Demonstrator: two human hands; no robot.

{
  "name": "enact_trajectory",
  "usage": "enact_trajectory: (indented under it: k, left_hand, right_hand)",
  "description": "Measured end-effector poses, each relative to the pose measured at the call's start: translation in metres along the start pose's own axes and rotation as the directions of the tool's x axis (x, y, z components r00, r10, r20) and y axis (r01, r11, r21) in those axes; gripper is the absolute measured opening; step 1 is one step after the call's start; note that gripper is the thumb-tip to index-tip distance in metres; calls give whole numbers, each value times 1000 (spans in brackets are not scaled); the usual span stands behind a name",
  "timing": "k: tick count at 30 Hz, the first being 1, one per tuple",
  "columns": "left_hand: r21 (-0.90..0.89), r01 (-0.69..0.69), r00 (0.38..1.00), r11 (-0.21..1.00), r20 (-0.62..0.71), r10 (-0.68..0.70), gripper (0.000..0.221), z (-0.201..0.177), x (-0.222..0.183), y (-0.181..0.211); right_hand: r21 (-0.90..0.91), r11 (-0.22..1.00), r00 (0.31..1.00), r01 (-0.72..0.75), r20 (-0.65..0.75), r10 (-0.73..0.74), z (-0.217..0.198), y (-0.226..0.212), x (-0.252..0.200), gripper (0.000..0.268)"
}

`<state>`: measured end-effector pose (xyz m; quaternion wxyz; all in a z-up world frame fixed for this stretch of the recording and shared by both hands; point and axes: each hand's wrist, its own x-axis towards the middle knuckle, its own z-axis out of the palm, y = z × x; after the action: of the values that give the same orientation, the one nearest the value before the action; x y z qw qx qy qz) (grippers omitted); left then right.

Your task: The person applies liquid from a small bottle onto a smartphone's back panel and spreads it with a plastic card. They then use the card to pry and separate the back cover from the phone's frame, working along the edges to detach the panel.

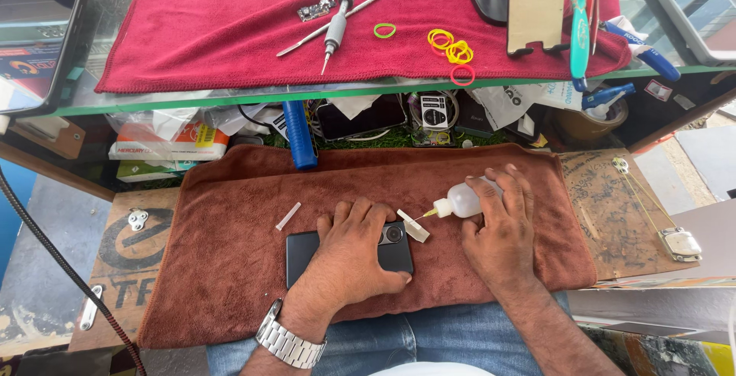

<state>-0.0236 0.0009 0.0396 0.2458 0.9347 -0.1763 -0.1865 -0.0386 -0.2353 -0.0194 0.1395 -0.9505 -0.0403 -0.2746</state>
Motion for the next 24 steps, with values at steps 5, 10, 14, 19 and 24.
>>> enact_trajectory:
  k: [5,10,14,19,24]
  left_hand:
    - [-16,-28,999,999,-45,27,94,-8,-8,1]
    - [102,27,998,994,50,-33,96,-12,-6,6]
    - [112,23,998,993,51,-29,91,-14,-7,12]
    - [133,-23,996,991,-83,34,86,-10,-12,21]
    - [36,-64,961,997,-269,71,75,-9,-11,26]
  right_hand:
    - [271,944,982,-187,32,186,-11,-1,9,63]
    - [556,711,891,-431,136,433,-9,10,9,61]
    - [597,736,932,-318,54,359,-7,12,11,73]
    - [192,981,919,-20,-383,94,-10,8,-3,76]
    - [739,655,984,-161,67,166,1,-11,-28,45]
